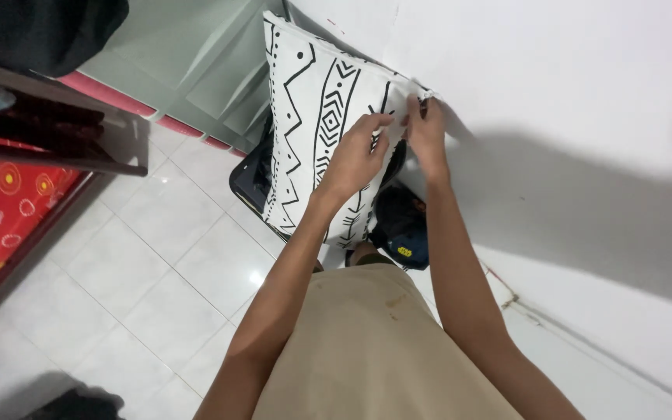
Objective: Removing a patterned pillowcase from a white pillow.
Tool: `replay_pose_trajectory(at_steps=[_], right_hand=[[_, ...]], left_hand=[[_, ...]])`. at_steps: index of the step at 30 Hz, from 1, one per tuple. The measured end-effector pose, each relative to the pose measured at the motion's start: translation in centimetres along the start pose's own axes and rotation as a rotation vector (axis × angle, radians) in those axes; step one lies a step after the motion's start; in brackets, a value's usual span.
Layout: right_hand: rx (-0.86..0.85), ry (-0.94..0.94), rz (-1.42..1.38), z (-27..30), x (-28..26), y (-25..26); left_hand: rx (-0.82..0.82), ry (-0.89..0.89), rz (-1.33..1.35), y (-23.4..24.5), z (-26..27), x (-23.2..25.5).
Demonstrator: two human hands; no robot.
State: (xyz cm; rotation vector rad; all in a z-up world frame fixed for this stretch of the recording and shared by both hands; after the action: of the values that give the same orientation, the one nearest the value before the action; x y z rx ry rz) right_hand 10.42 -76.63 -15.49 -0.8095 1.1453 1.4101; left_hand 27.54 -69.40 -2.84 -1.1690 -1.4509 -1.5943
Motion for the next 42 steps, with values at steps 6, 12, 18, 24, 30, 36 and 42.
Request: replay_pose_trajectory(at_steps=[6,12,18,24,30,36,42], right_hand=[[-0.008,0.230,0.004,2.6,-2.7,-0.7],[-0.324,0.202,-0.266,6.8,-4.5,-2.1],[-0.584,0.204,-0.319,9.6,-6.1,-4.2],[-0.677,0.245,-0.261,11.1,-8.2,-4.1],[-0.598,0.343,-0.027,12.3,-9.0,-4.4],[-0.423,0.471,0.123,14.0,-9.8,-4.4],[-0.439,0.433,0.252,15.3,-12.8,-4.2]], left_hand=[[0.115,-0.016,-0.084,0.5,-0.9,2.1],[0.192,0.038,-0.094,2.2,0.2,3.8],[0.279,0.111,-0.116,4.5,2.7,2.8],[0.250,-0.054,-0.100,6.7,4.6,3.7],[0.179,-0.039,-0.106,7.3,6.0,3.3],[0.186,-0.052,-0.170,8.6,6.9,4.3],[0.042,-0.225,-0.273,9.4,7.8,5.1]])
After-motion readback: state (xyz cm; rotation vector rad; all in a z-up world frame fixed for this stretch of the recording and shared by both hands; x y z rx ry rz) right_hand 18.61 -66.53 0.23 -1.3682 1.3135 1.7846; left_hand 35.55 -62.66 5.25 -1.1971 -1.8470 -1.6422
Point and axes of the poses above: each hand's wrist, its own z-axis away from the middle knuckle, its own y-axis out of the back of the hand, x = y × z, the point moved 3 cm from there along -z, towards the middle knuckle, and after that the axes turned 2 degrees about -y, right-handed, at the moved point
